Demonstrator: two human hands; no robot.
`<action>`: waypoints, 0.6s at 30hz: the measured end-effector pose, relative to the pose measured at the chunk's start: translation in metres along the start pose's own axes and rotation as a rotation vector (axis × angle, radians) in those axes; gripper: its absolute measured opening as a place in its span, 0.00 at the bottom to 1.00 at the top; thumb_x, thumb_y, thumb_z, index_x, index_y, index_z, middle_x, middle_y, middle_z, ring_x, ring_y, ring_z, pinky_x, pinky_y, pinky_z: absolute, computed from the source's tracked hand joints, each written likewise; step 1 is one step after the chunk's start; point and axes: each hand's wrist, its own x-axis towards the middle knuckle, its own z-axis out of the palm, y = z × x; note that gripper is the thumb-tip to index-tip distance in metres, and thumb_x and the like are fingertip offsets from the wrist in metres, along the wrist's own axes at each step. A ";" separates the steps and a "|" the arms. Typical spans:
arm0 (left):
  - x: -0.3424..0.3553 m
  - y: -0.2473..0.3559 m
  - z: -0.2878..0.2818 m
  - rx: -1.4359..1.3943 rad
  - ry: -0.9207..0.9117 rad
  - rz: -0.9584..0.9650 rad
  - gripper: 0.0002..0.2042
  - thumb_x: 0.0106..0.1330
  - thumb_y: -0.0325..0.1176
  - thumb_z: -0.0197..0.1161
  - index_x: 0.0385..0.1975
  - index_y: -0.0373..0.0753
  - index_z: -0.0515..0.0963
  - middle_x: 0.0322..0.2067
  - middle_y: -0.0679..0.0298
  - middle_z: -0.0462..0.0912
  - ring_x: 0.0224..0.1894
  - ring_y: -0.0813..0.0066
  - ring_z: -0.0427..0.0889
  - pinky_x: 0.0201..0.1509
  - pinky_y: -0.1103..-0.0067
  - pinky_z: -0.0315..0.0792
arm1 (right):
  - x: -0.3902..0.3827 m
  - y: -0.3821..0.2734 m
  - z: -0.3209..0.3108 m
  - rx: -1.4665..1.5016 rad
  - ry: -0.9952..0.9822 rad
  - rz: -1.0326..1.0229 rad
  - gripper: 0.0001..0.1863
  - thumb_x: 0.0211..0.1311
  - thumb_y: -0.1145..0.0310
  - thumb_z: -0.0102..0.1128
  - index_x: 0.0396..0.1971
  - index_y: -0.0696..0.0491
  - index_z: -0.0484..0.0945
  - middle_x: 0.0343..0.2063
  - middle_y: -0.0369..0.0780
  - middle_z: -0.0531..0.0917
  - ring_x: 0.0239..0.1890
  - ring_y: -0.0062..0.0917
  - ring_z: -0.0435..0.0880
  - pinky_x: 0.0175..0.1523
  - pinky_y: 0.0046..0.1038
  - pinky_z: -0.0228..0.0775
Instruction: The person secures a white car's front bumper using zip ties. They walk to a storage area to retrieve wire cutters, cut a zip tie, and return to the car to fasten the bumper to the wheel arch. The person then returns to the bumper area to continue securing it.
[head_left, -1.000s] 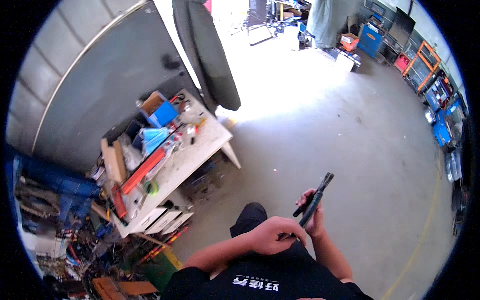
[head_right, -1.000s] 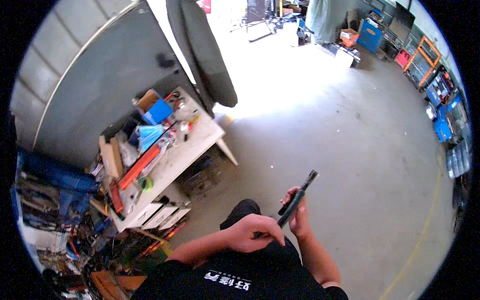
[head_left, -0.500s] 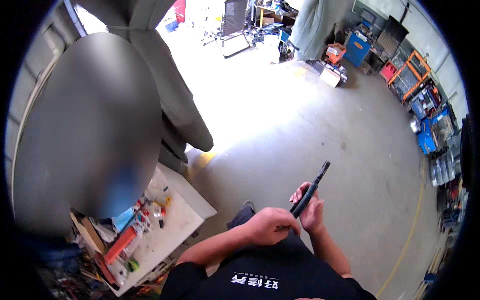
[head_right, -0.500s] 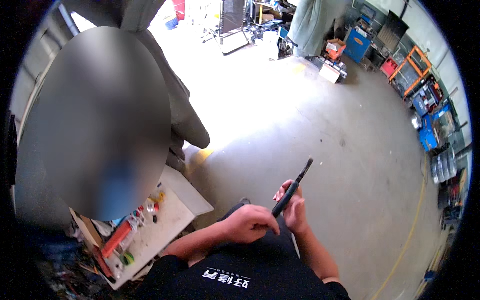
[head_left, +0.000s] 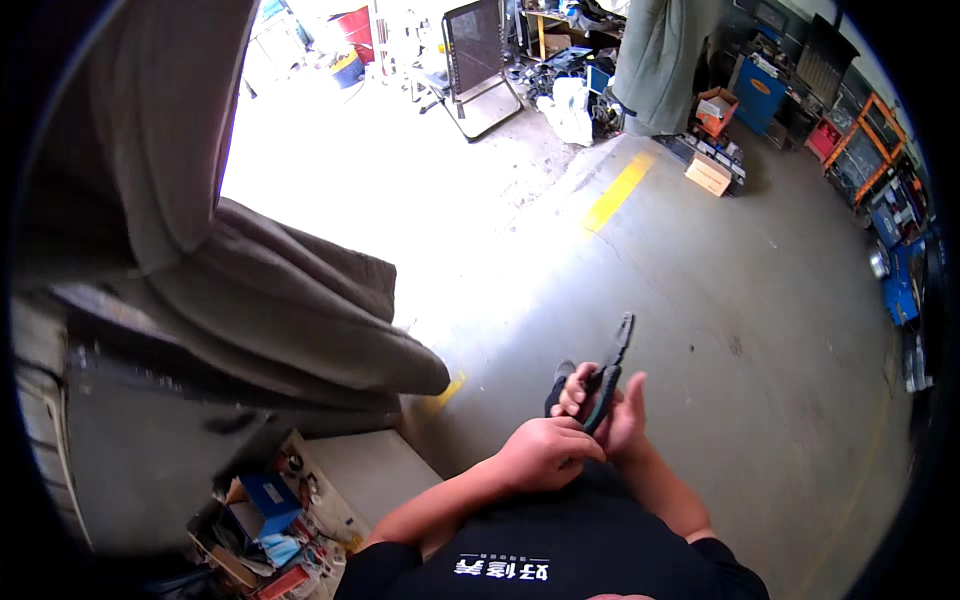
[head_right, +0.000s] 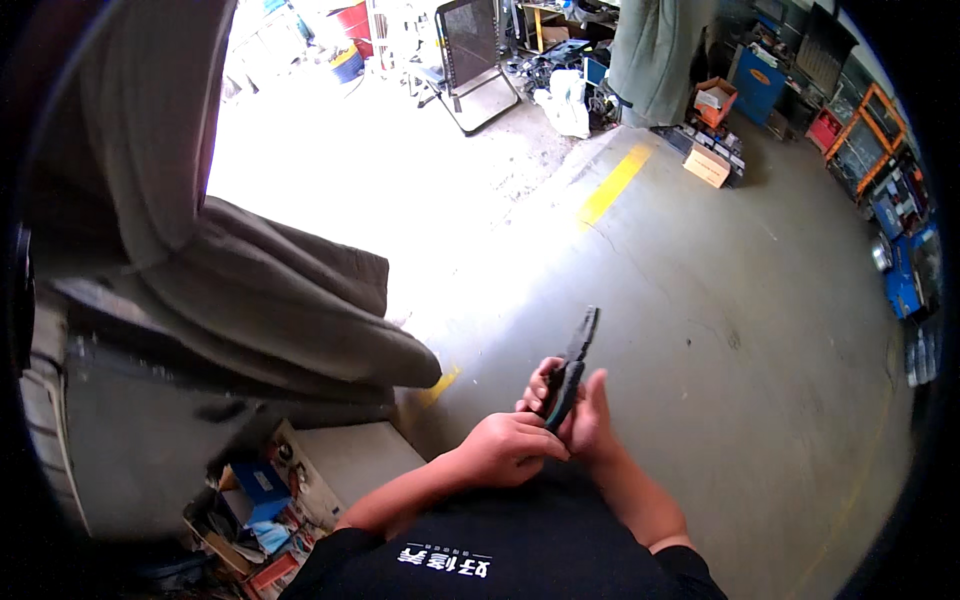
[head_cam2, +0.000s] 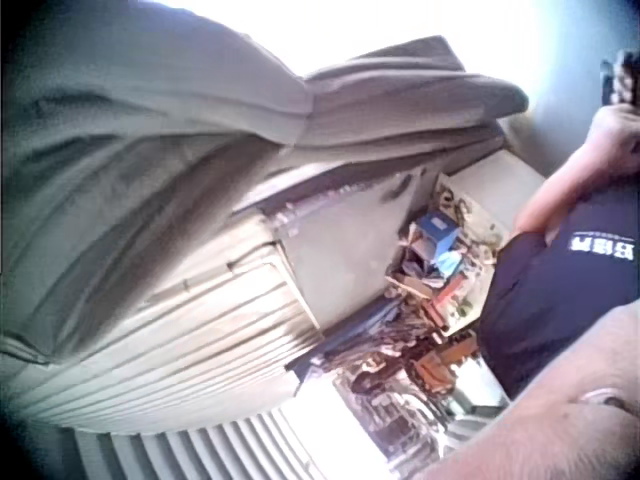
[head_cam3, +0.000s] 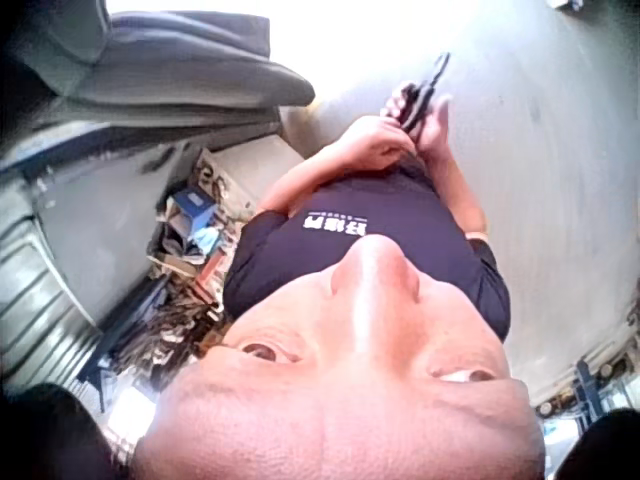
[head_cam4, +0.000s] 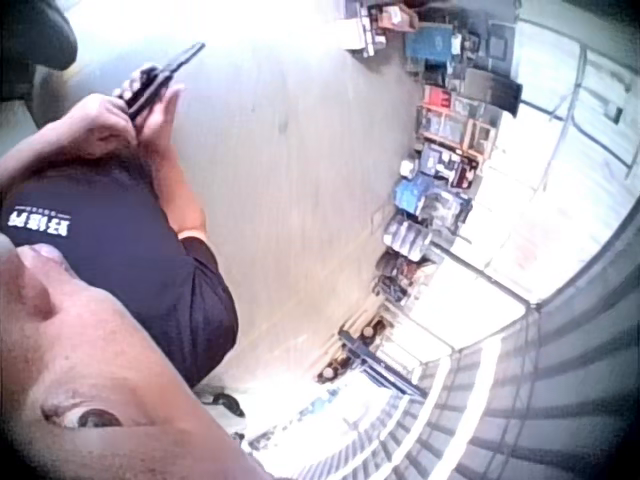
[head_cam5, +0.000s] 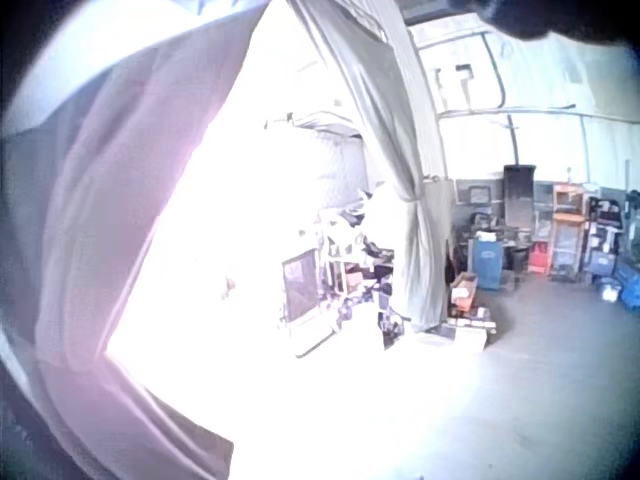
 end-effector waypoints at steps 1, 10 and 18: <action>0.025 -0.015 -0.013 0.043 -0.002 -0.040 0.15 0.48 0.20 0.61 0.34 0.45 0.85 0.31 0.63 0.85 0.33 0.63 0.83 0.39 0.69 0.78 | 0.036 -0.013 -0.006 0.042 -0.038 0.071 0.43 0.60 0.23 0.42 0.49 0.53 0.66 0.32 0.35 0.68 0.36 0.24 0.69 0.51 0.31 0.65; 0.186 -0.126 -0.175 -0.104 0.109 -0.202 0.15 0.47 0.17 0.58 0.34 0.38 0.82 0.34 0.58 0.85 0.37 0.58 0.83 0.42 0.68 0.78 | 0.305 -0.071 -0.045 -0.193 -0.109 0.071 0.44 0.56 0.23 0.50 0.51 0.51 0.65 0.33 0.34 0.68 0.36 0.21 0.69 0.50 0.30 0.65; 0.251 -0.244 -0.357 -0.349 0.285 0.184 0.15 0.47 0.19 0.51 0.34 0.32 0.81 0.34 0.56 0.86 0.25 0.63 0.80 0.27 0.73 0.70 | 0.530 -0.042 -0.039 -0.524 -0.175 0.020 0.55 0.46 0.14 0.45 0.52 0.54 0.62 0.34 0.34 0.65 0.37 0.19 0.65 0.46 0.23 0.60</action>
